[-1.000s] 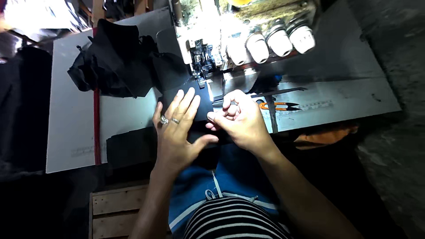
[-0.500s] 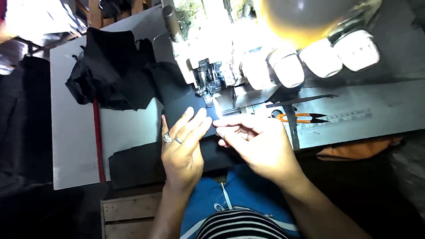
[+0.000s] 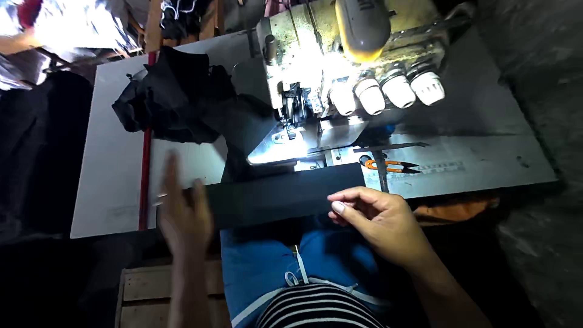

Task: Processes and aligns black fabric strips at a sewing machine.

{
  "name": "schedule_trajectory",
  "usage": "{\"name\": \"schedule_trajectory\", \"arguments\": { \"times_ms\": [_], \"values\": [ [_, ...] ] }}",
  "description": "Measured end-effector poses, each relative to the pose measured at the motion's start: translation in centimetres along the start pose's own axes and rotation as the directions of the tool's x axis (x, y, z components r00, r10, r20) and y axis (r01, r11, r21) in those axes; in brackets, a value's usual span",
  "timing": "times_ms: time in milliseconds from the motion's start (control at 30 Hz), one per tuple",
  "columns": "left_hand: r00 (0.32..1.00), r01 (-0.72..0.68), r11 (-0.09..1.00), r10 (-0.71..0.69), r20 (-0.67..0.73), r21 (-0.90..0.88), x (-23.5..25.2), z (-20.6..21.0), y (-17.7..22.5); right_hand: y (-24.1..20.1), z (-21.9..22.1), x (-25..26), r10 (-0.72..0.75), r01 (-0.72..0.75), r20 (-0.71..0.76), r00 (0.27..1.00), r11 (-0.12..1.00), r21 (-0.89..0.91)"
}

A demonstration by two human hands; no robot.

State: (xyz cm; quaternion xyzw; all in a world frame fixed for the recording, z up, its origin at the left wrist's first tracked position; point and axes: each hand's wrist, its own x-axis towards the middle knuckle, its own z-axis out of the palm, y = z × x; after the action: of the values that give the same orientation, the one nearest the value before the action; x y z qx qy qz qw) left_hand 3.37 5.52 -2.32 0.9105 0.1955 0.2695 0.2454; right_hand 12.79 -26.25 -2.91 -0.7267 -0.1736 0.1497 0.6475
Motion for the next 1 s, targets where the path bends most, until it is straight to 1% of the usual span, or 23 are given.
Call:
{"name": "schedule_trajectory", "arguments": {
  "times_ms": [33,67,100,133,167,200,267,300,333,400,467,500,567,600,633,700,767,833,933,1000],
  "values": [
    [0.99,0.133,0.989,-0.13,-0.048,0.07,-0.8,-1.6,-2.4,0.0,0.2,-0.5,0.034,-0.034,0.003,0.999,0.999,-0.002],
    [0.968,0.251,0.959,-0.248,-0.041,0.132,-1.6,-2.9,-4.4,-0.1,0.8,-0.8,0.06,-0.06,0.018,0.998,0.998,-0.001],
    [0.936,0.343,0.921,-0.352,0.017,0.185,-2.2,-3.9,-6.0,-0.3,1.8,-0.8,0.074,-0.074,0.054,0.996,0.997,0.011],
    [0.9,0.402,0.887,-0.428,0.079,0.226,-2.7,-4.3,-6.9,-0.5,3.1,-0.7,0.069,-0.074,0.121,0.99,0.997,0.034],
    [0.875,0.439,0.868,-0.472,0.112,0.232,-2.9,-4.2,-7.3,-0.6,4.5,-0.4,0.056,-0.07,0.205,0.977,0.996,0.061],
    [0.866,0.453,0.864,-0.485,0.12,0.218,-3.0,-4.0,-7.2,-0.8,5.9,-0.1,0.04,-0.067,0.295,0.955,0.994,0.082],
    [0.878,0.452,0.876,-0.47,0.087,0.165,-3.0,-4.5,-6.3,-1.0,8.4,0.4,0.02,-0.078,0.425,0.905,0.99,0.12],
    [0.89,0.443,0.886,-0.453,0.049,0.137,-2.9,-5.0,-5.6,-1.2,9.3,0.6,0.024,-0.103,0.456,0.889,0.983,0.15],
    [0.907,0.418,0.9,-0.421,0.001,0.122,-2.9,-5.4,-4.7,-1.4,10.1,0.7,0.031,-0.132,0.466,0.884,0.974,0.185],
    [0.938,0.345,0.934,-0.339,-0.074,0.097,-2.9,-5.6,-3.0,-1.8,11.4,0.8,0.074,-0.202,0.439,0.896,0.946,0.254],
    [0.965,0.252,0.967,-0.248,-0.092,0.037,-3.3,-5.0,-1.3,-2.2,12.4,0.6,0.131,-0.272,0.399,0.908,0.907,0.321],
    [0.98,0.187,0.982,-0.187,-0.067,-0.012,-3.9,-4.5,-0.1,-2.4,12.8,0.6,0.153,-0.296,0.38,0.912,0.887,0.353],
    [0.998,0.043,0.992,-0.036,0.06,-0.117,-6.1,-2.9,2.7,-2.3,13.2,0.2,0.188,-0.318,0.325,0.927,0.851,0.417],
    [0.992,0.001,0.991,0.016,0.122,-0.136,-7.4,-2.0,3.8,-2.1,13.1,0.2,0.206,-0.32,0.29,0.934,0.845,0.429],
    [0.988,-0.023,0.991,0.044,0.151,-0.134,-8.3,-1.3,4.4,-1.8,12.8,0.3,0.214,-0.325,0.283,0.935,0.837,0.441],
    [0.985,-0.011,0.986,0.038,0.165,-0.166,-9.4,-0.6,4.3,-1.1,12.2,0.4,0.238,-0.344,0.281,0.93,0.832,0.435],
    [0.99,-0.006,0.973,0.039,0.137,-0.231,-9.5,-0.3,3.7,-0.4,12.5,0.5,0.273,-0.335,0.204,0.94,0.853,0.4],
    [0.994,-0.031,0.958,0.06,0.096,-0.284,-9.0,-0.4,3.5,0.0,13.1,0.8,0.281,-0.321,0.156,0.947,0.849,0.421],
    [0.997,-0.04,0.946,0.058,0.044,-0.323,-8.1,-0.9,3.5,0.1,13.7,1.4,0.264,-0.312,0.167,0.95,0.824,0.474],
    [0.998,-0.05,0.946,0.058,0.017,-0.319,-7.7,-1.0,3.5,0.5,13.9,1.8,0.213,-0.263,0.158,0.964,0.838,0.478]
  ]
}}
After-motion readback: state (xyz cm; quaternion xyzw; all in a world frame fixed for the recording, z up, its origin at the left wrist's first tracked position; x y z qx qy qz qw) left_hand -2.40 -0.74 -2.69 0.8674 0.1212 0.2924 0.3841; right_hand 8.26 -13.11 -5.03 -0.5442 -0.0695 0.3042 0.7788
